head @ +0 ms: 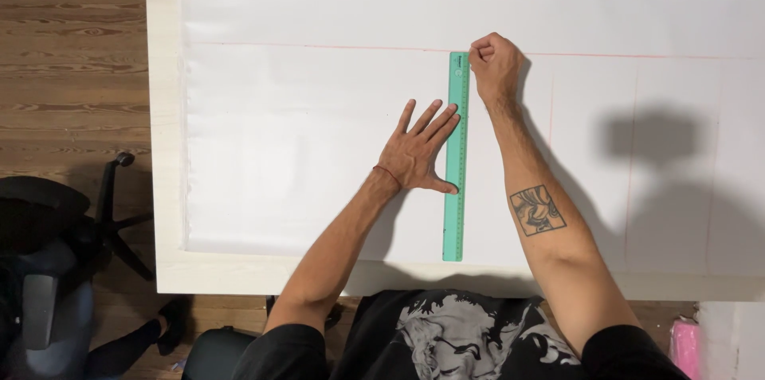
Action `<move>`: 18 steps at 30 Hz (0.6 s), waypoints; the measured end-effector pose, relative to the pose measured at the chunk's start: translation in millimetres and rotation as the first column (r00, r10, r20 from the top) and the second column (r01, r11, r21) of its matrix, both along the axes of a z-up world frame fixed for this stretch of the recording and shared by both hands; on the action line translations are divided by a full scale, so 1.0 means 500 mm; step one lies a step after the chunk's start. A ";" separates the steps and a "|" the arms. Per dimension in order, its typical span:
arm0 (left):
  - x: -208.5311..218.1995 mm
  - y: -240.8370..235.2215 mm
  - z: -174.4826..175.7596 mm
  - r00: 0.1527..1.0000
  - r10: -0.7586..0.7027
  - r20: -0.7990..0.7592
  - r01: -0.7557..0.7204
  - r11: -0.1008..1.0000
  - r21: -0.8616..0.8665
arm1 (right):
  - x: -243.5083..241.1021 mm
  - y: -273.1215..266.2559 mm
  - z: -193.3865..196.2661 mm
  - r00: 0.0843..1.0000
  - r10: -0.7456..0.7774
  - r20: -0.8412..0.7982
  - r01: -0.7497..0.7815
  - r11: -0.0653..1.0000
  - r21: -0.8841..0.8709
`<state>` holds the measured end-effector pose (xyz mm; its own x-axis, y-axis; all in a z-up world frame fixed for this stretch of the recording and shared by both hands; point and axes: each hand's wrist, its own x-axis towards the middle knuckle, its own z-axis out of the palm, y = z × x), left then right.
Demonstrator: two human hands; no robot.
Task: Marking and cutting a large sheet of material using a ruler and scissors
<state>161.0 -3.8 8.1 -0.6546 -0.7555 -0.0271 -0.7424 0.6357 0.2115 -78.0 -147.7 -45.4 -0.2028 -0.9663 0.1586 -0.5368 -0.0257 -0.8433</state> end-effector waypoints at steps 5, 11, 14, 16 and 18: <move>0.002 -0.003 0.005 1.000 0.000 0.004 0.000 1.000 0.017 | 0.008 0.009 0.029 0.997 -0.017 -0.070 0.019 1.000 0.024; 0.005 -0.004 0.004 1.000 0.000 -0.014 0.000 1.000 0.008 | 0.014 0.073 0.047 0.969 -0.025 -0.245 0.031 0.999 0.022; 0.005 -0.007 0.001 1.000 -0.006 -0.030 0.006 1.000 0.003 | 0.020 0.180 0.077 0.954 0.010 -0.300 0.010 0.998 0.063; 0.005 -0.006 -0.001 1.000 -0.008 -0.030 0.008 1.000 -0.005 | 0.024 0.291 0.094 0.945 0.040 -0.324 -0.007 0.995 0.102; 0.005 -0.003 -0.004 0.998 0.000 -0.063 -0.001 1.000 -0.016 | 0.022 0.425 0.089 0.899 0.152 -0.412 -0.052 0.968 0.244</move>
